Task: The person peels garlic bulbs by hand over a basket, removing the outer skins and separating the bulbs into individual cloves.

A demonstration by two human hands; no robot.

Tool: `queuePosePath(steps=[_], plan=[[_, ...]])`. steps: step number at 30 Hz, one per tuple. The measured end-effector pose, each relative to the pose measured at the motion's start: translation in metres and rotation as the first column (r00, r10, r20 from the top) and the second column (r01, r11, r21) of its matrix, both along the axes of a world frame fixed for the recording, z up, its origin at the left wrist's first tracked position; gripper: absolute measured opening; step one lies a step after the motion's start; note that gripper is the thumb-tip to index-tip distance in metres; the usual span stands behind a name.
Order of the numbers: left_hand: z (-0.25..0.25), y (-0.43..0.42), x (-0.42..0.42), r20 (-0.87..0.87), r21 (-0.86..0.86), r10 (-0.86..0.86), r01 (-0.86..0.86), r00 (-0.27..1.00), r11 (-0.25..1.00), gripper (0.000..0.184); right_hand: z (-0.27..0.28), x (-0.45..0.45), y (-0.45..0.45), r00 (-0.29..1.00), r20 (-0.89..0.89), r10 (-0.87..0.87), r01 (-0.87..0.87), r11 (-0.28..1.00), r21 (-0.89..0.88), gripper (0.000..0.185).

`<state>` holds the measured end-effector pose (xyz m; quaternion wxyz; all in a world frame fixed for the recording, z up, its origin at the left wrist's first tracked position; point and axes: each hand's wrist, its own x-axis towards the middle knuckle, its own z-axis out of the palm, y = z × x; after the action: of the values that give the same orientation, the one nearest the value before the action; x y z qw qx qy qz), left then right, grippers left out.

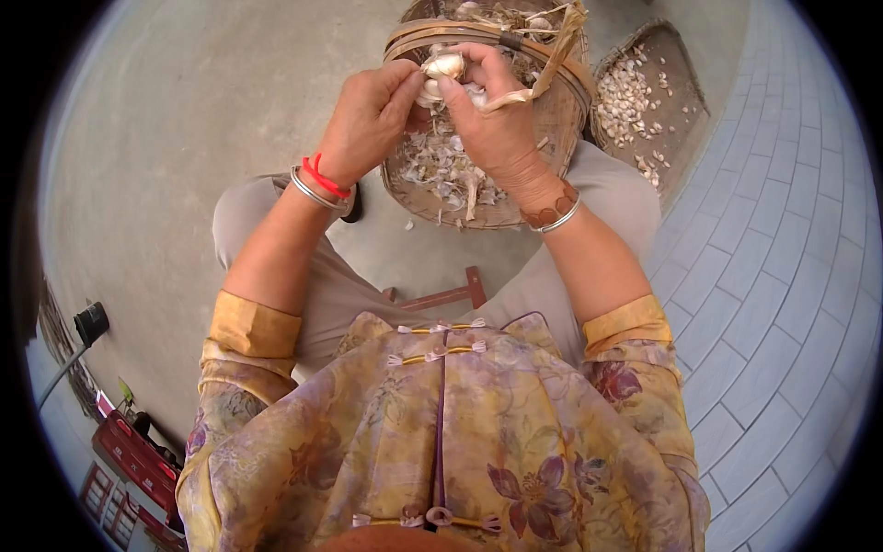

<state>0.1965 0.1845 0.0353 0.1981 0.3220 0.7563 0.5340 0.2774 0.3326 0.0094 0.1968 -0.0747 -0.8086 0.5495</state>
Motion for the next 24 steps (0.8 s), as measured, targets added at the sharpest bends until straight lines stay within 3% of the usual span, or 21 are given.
queuePosePath(steps=[1, 3, 4, 6, 7, 9, 10, 12, 15, 16, 18, 19, 20, 21, 22, 23, 24], plan=[[0.000, 0.000, 0.000, 0.000, 0.000, 0.000, 0.000, 1.000, 1.000, 0.024, 0.001, 0.000, 0.000, 1.000, 0.000, 0.000, 0.000, 1.000, 0.000, 0.035], [-0.001, 0.001, 0.001, -0.033, 0.028, 0.034, -0.033, 0.999, 0.999, 0.025, 0.003, -0.001, -0.001, 0.998, -0.040, 0.046, -0.054, 0.971, -0.235, 0.034], [-0.003, 0.002, 0.002, -0.031, 0.027, 0.034, -0.033, 0.999, 0.999, 0.025, 0.004, -0.001, -0.002, 0.998, -0.037, 0.046, -0.053, 0.970, -0.236, 0.034], [-0.010, 0.005, 0.001, -0.249, 0.015, 0.113, -0.113, 0.962, 0.993, 0.021, 0.007, -0.002, -0.004, 0.993, -0.067, 0.102, -0.122, 0.855, -0.503, 0.032], [-0.012, 0.005, -0.002, -0.256, 0.016, 0.115, -0.114, 0.960, 0.993, 0.021, 0.007, -0.005, -0.003, 0.992, -0.074, 0.103, -0.127, 0.855, -0.502, 0.032], [-0.014, 0.004, -0.002, -0.500, -0.127, 0.050, -0.130, 0.864, 0.983, 0.016, 0.007, -0.003, -0.002, 0.988, -0.024, 0.151, -0.121, 0.679, -0.724, 0.030], [-0.014, 0.004, -0.002, -0.501, -0.126, 0.050, -0.130, 0.864, 0.984, 0.016, 0.009, -0.003, 0.000, 0.988, -0.024, 0.151, -0.121, 0.680, -0.723, 0.030], [-0.015, 0.000, 0.001, -0.438, -0.327, -0.071, -0.085, 0.896, 0.941, 0.013, 0.015, -0.003, 0.006, 0.949, -0.111, 0.295, -0.221, 0.374, -0.901, 0.029], [-0.017, -0.006, 0.001, -0.390, -0.410, -0.202, 0.027, 0.898, 0.912, 0.016, 0.011, -0.005, 0.017, 0.911, -0.132, 0.391, -0.257, 0.287, -0.923, 0.030], [-0.020, -0.004, -0.001, -0.389, -0.409, -0.202, 0.028, 0.899, 0.912, 0.016, 0.011, -0.006, 0.018, 0.910, -0.113, 0.399, -0.245, 0.297, -0.923, 0.030], [-0.018, -0.001, -0.004, -0.420, 0.052, 0.102, -0.089, 0.902, 0.995, 0.026, 0.011, -0.004, 0.020, 0.894, -0.087, 0.439, -0.243, 0.313, -0.918, 0.030], [-0.011, -0.001, -0.005, -0.423, 0.053, 0.103, -0.089, 0.900, 0.995, 0.026, 0.012, -0.004, 0.021, 0.876, -0.064, 0.478, -0.247, 0.332, -0.910, 0.030], [-0.003, -0.004, -0.007, -0.179, 0.037, 0.121, -0.116, 0.977, 0.993, 0.032, 0.012, -0.005, 0.018, 0.876, -0.065, 0.479, -0.249, 0.333, -0.910, 0.030], [0.009, -0.006, -0.006, 0.080, 0.014, 0.137, -0.138, 0.987, 0.990, 0.038, 0.011, -0.005, 0.011, 0.922, -0.020, 0.387, -0.226, 0.495, -0.839, 0.030], [0.014, -0.007, -0.003, 0.120, 0.026, 0.119, -0.123, 0.986, 0.992, 0.046, 0.009, -0.003, 0.007, 0.957, 0.011, 0.288, -0.184, 0.640, -0.746, 0.031], [0.013, -0.007, 0.000, 0.125, 0.026, 0.123, -0.127, 0.985, 0.992, 0.046, 0.007, -0.001, 0.005, 0.956, 0.015, 0.293, -0.184, 0.639, -0.747, 0.031], [0.012, -0.007, 0.002, -0.003, -0.066, 0.060, -0.060, 0.998, 0.996, 0.045, 0.005, -0.001, 0.004, 0.967, 0.025, 0.255, -0.173, 0.720, -0.672, 0.031]])
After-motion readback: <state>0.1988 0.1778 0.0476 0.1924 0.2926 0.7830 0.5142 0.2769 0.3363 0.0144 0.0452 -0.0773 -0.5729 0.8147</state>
